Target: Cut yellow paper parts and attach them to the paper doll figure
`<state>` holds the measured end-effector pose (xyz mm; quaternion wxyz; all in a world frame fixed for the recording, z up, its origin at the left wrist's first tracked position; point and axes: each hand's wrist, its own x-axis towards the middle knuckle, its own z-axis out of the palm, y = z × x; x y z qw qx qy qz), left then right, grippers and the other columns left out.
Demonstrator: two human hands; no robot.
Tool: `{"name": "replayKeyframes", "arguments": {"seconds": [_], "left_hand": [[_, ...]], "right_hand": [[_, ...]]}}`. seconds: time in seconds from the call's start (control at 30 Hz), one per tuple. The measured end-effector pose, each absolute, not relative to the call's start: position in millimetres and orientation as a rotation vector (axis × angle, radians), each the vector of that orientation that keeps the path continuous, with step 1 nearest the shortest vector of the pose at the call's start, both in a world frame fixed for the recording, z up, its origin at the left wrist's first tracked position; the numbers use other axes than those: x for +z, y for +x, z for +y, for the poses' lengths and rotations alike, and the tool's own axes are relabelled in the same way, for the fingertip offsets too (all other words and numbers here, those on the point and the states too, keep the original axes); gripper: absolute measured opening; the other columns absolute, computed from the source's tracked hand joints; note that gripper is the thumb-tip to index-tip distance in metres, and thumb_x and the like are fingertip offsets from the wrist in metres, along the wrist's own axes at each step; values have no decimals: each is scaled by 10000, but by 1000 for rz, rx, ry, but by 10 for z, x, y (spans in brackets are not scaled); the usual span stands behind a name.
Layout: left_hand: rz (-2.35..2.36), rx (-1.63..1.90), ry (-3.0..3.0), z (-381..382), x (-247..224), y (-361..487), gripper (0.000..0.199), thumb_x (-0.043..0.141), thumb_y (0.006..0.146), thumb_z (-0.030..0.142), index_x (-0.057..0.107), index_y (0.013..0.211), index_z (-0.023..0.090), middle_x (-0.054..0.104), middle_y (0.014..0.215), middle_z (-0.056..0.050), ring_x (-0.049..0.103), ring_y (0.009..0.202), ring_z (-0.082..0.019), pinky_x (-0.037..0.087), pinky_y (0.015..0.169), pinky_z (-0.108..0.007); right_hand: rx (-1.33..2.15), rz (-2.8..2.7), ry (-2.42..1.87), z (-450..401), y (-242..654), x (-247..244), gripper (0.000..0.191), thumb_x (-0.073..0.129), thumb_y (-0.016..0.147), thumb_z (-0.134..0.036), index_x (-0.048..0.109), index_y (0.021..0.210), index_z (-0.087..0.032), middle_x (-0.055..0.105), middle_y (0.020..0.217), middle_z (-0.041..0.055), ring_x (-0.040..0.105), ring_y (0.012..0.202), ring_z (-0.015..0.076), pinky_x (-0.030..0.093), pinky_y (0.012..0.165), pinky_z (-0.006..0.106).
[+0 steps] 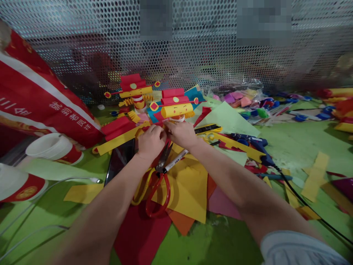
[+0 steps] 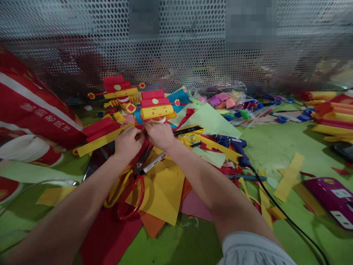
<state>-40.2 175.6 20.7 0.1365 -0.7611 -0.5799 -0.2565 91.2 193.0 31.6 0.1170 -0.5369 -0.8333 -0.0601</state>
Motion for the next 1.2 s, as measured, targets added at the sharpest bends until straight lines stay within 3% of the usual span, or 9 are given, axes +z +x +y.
{"name": "replayKeyframes", "arguments": {"seconds": [0.6,0.9,1.07,1.2], "left_hand": [[-1909,-758,-2306,1801,389,-416,204,497,805,215,687,760,157,710,795,-89,649,805,-220,436,730,-297],[-2092,-1122,-2447,1898,415,-516,106,617,706,284,662,696,189,678,657,-12,613,631,-162,438,612,-253],[-2243,-1501,-2611,1988,331,-579,257,712,610,393,600,691,176,558,498,53,535,458,-106,414,465,-209],[-2355,-1734,-2697,1998,317,-593,354,780,516,414,576,663,165,554,480,59,517,418,-88,417,420,-192]], "right_hand": [[-155,-2459,-1564,1949,934,323,409,310,874,-317,523,1207,-210,677,1035,119,629,871,262,393,628,319],[-163,-2499,-1490,1953,960,315,437,337,879,-321,473,1282,-219,691,984,111,624,880,242,390,639,304],[-168,-2535,-1400,1961,967,298,444,323,897,-358,490,1277,-199,695,965,123,627,872,239,381,639,296],[-149,-2538,-1376,1969,966,287,446,357,892,-364,492,1283,-198,699,960,123,633,852,238,379,635,296]]}}
